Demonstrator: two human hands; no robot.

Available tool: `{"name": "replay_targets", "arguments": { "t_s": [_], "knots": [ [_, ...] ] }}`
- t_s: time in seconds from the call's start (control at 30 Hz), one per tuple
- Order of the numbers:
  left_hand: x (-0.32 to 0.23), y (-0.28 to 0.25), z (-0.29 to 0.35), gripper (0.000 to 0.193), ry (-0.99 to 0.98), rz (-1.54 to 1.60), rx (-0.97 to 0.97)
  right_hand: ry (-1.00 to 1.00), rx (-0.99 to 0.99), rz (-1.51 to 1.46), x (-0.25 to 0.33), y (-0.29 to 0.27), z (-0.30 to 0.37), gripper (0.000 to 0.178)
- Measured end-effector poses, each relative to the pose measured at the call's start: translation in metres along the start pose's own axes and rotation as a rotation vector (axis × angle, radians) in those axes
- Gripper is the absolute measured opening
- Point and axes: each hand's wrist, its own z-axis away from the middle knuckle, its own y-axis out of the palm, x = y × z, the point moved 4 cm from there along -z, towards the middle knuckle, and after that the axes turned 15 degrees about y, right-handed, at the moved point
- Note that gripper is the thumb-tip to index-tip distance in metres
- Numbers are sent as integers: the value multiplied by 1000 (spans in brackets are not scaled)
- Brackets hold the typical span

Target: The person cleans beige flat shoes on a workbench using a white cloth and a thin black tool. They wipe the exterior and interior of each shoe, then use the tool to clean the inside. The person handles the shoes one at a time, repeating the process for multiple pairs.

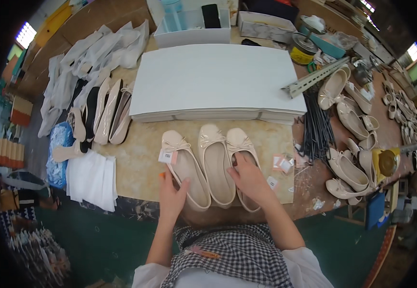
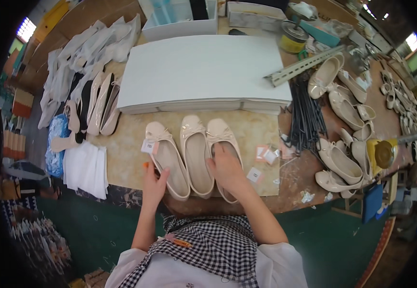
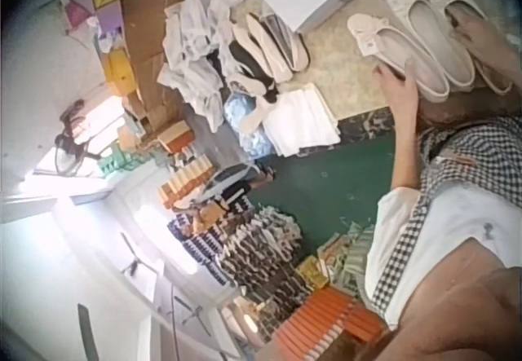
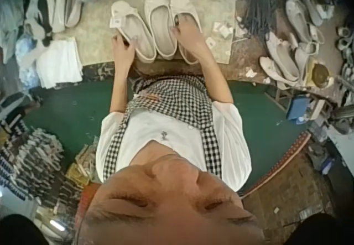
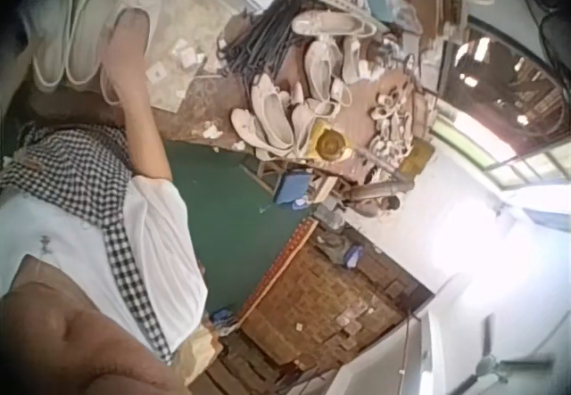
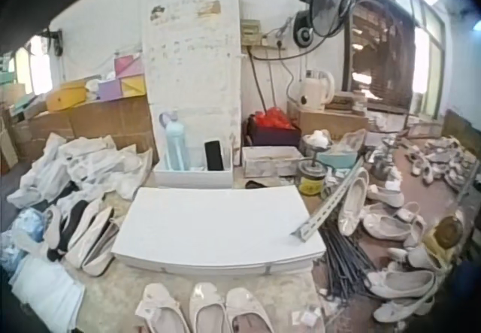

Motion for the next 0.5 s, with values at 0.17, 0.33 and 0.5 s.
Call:
{"name": "replay_targets", "arguments": {
  "t_s": [0.17,0.33,0.5],
  "knots": [
    [-63,-47,-86,93,491,-310,-89,41,-171,-155,-39,-57,22,35],
    [-131,50,-257,69,664,-498,19,14,-242,-174,-24,-57,36,34],
    [-119,93,-262,44,667,-484,-64,93,-272,-282,-60,-78,52,40]
  ]
}}
